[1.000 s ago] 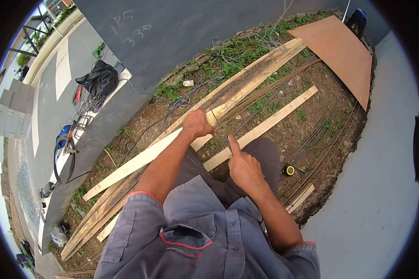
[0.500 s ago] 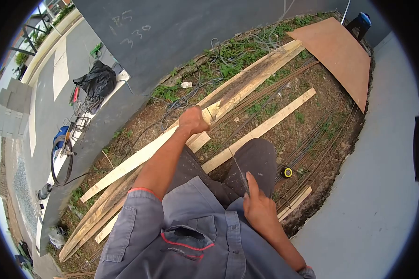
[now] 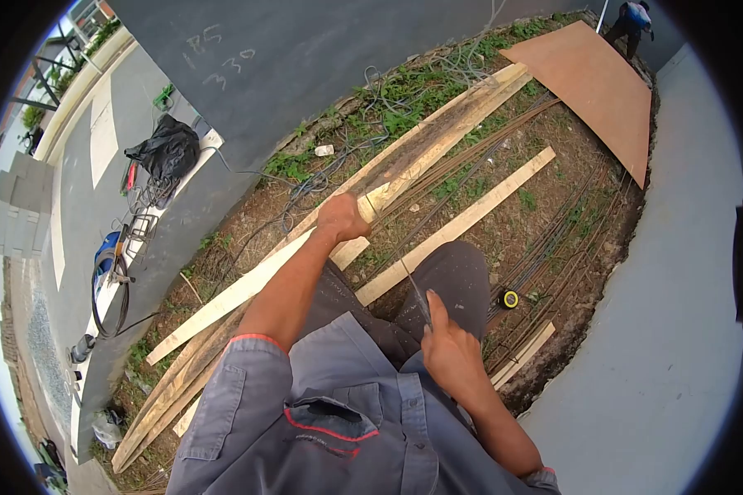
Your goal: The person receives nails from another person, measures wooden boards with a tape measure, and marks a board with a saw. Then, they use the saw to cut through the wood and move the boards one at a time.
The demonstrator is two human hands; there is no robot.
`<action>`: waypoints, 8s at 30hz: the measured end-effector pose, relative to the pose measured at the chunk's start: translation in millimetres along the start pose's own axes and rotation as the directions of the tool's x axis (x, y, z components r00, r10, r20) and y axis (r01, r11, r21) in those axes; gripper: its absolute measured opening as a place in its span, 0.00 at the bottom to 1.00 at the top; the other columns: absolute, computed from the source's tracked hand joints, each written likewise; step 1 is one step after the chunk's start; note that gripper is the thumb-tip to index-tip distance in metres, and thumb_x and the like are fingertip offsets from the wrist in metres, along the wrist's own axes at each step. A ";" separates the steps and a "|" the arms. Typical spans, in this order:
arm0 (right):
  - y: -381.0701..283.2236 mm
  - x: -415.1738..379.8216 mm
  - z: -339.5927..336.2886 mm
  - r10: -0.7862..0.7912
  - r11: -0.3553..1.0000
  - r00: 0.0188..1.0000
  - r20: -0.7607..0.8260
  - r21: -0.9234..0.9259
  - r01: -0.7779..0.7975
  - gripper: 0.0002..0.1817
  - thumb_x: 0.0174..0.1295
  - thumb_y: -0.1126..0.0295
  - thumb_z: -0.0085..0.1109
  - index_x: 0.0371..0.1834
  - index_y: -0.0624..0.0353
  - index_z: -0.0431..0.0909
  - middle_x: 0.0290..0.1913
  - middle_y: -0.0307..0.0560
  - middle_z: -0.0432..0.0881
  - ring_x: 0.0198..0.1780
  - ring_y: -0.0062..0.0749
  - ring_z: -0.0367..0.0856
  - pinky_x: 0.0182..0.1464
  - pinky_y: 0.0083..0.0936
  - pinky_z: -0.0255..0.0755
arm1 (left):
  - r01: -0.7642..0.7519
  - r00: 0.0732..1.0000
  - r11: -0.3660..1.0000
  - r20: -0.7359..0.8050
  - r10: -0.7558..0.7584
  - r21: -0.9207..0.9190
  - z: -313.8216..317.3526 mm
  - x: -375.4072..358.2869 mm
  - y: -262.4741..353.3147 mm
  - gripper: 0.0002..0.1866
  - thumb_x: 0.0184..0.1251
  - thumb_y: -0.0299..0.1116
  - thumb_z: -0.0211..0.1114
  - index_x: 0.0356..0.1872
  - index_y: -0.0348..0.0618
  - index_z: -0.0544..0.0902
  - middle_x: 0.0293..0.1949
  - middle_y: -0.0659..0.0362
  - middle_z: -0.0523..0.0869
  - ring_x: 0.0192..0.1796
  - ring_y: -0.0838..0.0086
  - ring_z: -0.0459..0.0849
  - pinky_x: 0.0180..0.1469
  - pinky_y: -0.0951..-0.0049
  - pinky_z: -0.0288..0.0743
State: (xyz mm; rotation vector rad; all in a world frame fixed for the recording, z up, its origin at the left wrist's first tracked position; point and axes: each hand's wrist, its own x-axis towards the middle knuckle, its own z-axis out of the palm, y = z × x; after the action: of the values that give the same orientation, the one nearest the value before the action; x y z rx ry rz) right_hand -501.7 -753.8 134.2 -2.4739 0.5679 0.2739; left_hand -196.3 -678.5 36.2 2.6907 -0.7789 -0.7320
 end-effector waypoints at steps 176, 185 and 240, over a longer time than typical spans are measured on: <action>120.4 288.6 123.6 -0.204 0.824 0.841 0.501 -0.377 0.424 0.49 0.49 0.51 0.80 0.74 0.55 0.67 0.74 0.54 0.66 0.76 0.53 0.62 0.77 0.53 0.55 | 0.759 0.585 0.647 -0.357 -0.728 -0.076 240.1 -332.3 -367.1 0.34 0.58 0.39 0.77 0.68 0.49 0.78 0.61 0.48 0.79 0.65 0.51 0.76 0.68 0.49 0.67; 215.7 271.3 185.2 -0.272 0.666 0.916 0.296 -0.629 0.401 0.34 0.64 0.43 0.61 0.66 0.54 0.71 0.66 0.54 0.69 0.74 0.49 0.63 0.78 0.63 0.47 | 0.679 0.589 0.686 -0.363 -0.722 -0.263 248.6 -341.7 -421.3 0.32 0.60 0.35 0.74 0.66 0.33 0.77 0.61 0.38 0.82 0.65 0.44 0.79 0.68 0.52 0.72; -42.6 360.4 147.5 -0.659 0.422 0.568 0.493 -0.382 0.822 0.26 0.71 0.49 0.57 0.63 0.54 0.80 0.63 0.55 0.83 0.65 0.48 0.80 0.66 0.42 0.74 | -0.506 0.720 0.849 -0.466 0.514 0.154 8.0 -130.0 -4.7 0.55 0.46 0.41 0.84 0.78 0.48 0.63 0.73 0.48 0.68 0.77 0.49 0.64 0.80 0.42 0.55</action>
State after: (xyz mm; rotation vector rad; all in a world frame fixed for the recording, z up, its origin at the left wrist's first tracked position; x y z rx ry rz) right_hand -172.1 -757.3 -77.5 -2.8875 -0.9383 0.4477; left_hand -293.6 -603.3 79.3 2.3128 -1.2898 0.1010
